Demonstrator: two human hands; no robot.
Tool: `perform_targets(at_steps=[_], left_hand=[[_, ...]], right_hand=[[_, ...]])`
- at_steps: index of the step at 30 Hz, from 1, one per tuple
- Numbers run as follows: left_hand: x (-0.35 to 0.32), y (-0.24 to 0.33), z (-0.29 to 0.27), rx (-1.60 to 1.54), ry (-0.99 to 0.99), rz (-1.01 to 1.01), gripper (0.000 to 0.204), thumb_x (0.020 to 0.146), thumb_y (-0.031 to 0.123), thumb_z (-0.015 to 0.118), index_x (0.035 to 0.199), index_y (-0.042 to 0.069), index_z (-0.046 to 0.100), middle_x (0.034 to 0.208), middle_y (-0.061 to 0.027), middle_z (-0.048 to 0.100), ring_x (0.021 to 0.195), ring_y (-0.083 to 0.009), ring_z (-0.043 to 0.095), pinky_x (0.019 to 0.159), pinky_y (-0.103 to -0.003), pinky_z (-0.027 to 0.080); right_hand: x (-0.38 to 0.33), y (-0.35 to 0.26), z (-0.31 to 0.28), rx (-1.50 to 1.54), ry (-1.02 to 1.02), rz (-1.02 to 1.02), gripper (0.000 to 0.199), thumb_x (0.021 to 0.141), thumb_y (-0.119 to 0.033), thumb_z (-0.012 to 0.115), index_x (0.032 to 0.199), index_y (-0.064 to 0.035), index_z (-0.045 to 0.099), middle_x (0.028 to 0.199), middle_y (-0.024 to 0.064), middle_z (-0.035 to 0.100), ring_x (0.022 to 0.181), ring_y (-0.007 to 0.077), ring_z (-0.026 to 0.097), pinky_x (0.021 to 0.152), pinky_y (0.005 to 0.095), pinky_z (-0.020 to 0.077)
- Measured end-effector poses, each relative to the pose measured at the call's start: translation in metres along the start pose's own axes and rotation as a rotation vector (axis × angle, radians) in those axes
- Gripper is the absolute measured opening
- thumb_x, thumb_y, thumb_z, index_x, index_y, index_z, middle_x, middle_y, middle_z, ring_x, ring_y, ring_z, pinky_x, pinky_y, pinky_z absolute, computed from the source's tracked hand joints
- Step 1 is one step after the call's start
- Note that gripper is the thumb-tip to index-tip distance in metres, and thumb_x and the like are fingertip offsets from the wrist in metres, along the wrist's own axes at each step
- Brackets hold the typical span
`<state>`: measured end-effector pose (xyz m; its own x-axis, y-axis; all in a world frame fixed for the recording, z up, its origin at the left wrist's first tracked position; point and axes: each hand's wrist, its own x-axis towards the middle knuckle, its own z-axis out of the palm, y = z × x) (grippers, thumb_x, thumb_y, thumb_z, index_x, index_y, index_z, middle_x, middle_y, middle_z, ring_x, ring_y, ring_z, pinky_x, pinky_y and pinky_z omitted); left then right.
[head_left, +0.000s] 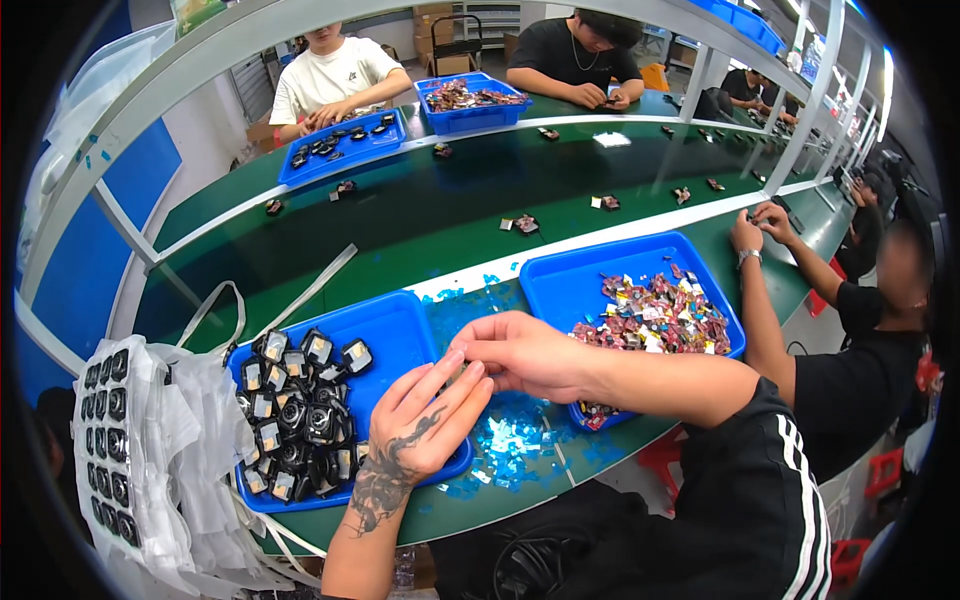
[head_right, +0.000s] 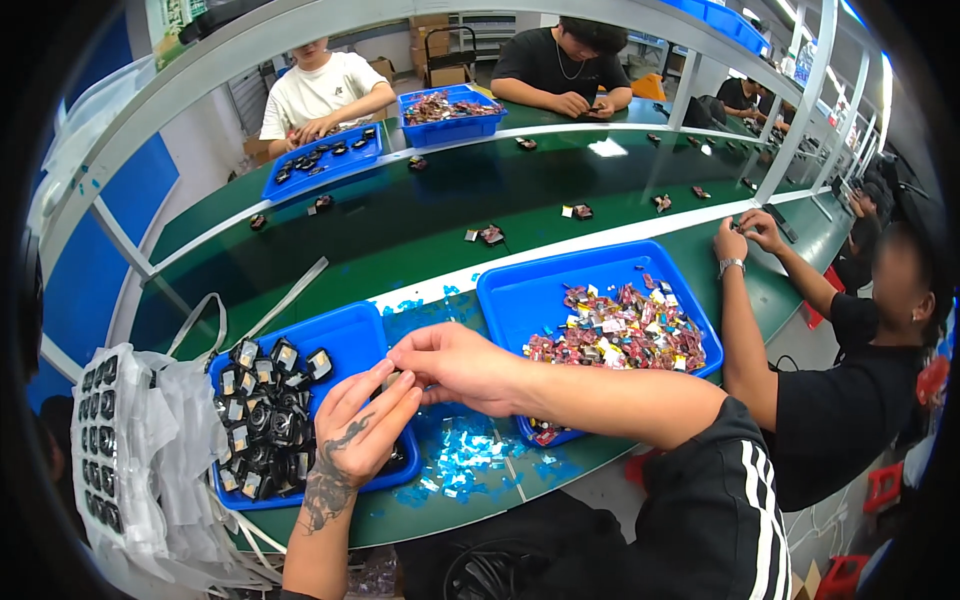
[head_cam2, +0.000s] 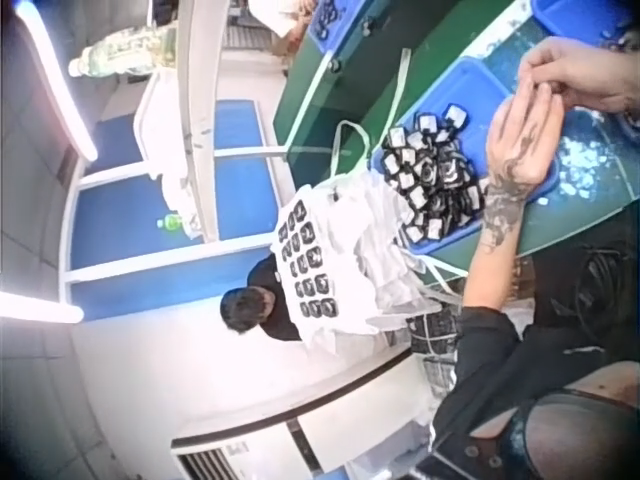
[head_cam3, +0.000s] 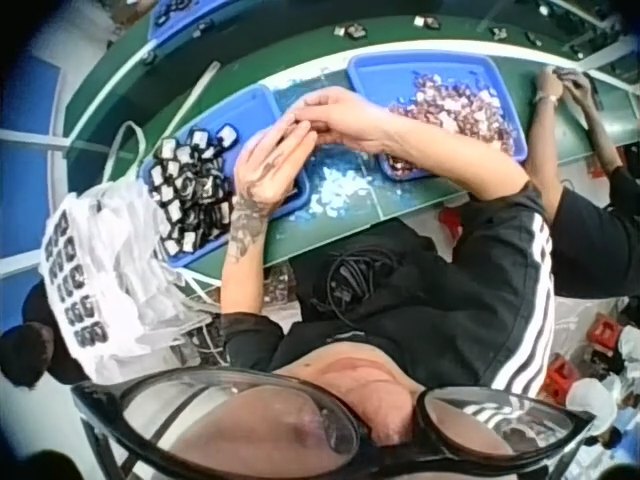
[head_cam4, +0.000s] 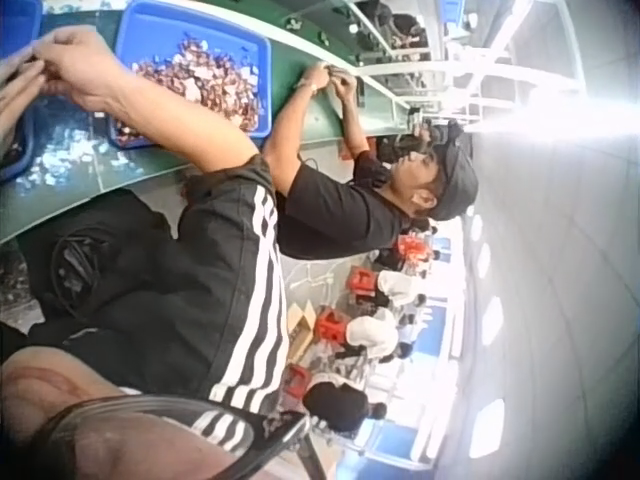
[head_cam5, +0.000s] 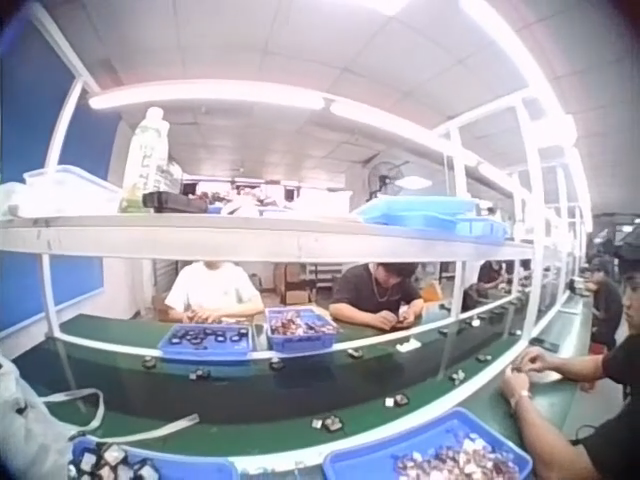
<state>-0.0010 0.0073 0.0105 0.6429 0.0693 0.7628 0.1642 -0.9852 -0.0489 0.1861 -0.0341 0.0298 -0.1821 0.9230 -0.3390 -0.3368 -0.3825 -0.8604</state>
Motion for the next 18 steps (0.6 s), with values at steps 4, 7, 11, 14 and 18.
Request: perform_targets(at_steps=[4,7,11,14,18], left_hand=[[0.004,0.007,0.006,-0.050,-0.012,-0.106,0.031,0.074,0.001,0.068,0.105,0.006,0.072,0.123,-0.0146,0.062,0.119,-0.0306,0.057,0.094,-0.041,0.048],[0.002,0.016,0.014,-0.074,-0.049,-0.222,0.051,0.081,-0.002,0.060,0.131,0.003,0.057,0.139,-0.0254,0.045,0.126,-0.0365,0.049,0.098,-0.043,0.047],[-0.007,0.027,0.018,-0.777,-0.064,-0.911,0.052,0.102,0.013,0.034,0.151,0.002,0.020,0.122,-0.0183,0.059,0.094,-0.0207,0.065,0.073,-0.030,0.056],[-0.008,0.024,0.024,-0.986,-0.017,-1.073,0.046,0.102,0.015,0.043,0.145,0.004,0.032,0.093,-0.0105,0.065,0.071,-0.0108,0.061,0.053,-0.020,0.048],[-0.002,0.010,0.022,-1.350,-0.014,-1.228,0.038,0.094,0.004,0.056,0.128,0.006,0.040,0.093,-0.0121,0.065,0.071,-0.0124,0.062,0.050,-0.019,0.047]], right_hand=[[-0.002,0.006,-0.006,0.058,0.010,0.002,0.015,0.098,-0.023,0.057,0.099,-0.0088,0.062,0.089,-0.0004,0.061,0.082,0.0067,0.058,0.076,0.0239,0.0503],[-0.007,0.013,-0.011,0.112,0.049,-0.036,0.015,0.097,-0.022,0.059,0.097,-0.0074,0.062,0.090,0.0003,0.061,0.082,0.0072,0.058,0.073,0.0232,0.0510],[0.000,0.016,0.000,-0.142,0.125,-0.272,0.014,0.094,-0.016,0.063,0.096,-0.0025,0.061,0.084,0.0032,0.064,0.070,0.0071,0.059,0.064,0.0216,0.0509],[0.001,0.012,-0.010,-0.374,0.130,-0.359,0.015,0.093,-0.013,0.064,0.095,0.0014,0.060,0.085,0.0040,0.065,0.076,0.0075,0.062,0.064,0.0218,0.0515],[-0.020,-0.014,-0.030,-0.604,0.043,-0.333,0.014,0.093,-0.013,0.064,0.094,0.0008,0.063,0.085,0.0033,0.065,0.078,0.0073,0.062,0.066,0.0236,0.0523]])
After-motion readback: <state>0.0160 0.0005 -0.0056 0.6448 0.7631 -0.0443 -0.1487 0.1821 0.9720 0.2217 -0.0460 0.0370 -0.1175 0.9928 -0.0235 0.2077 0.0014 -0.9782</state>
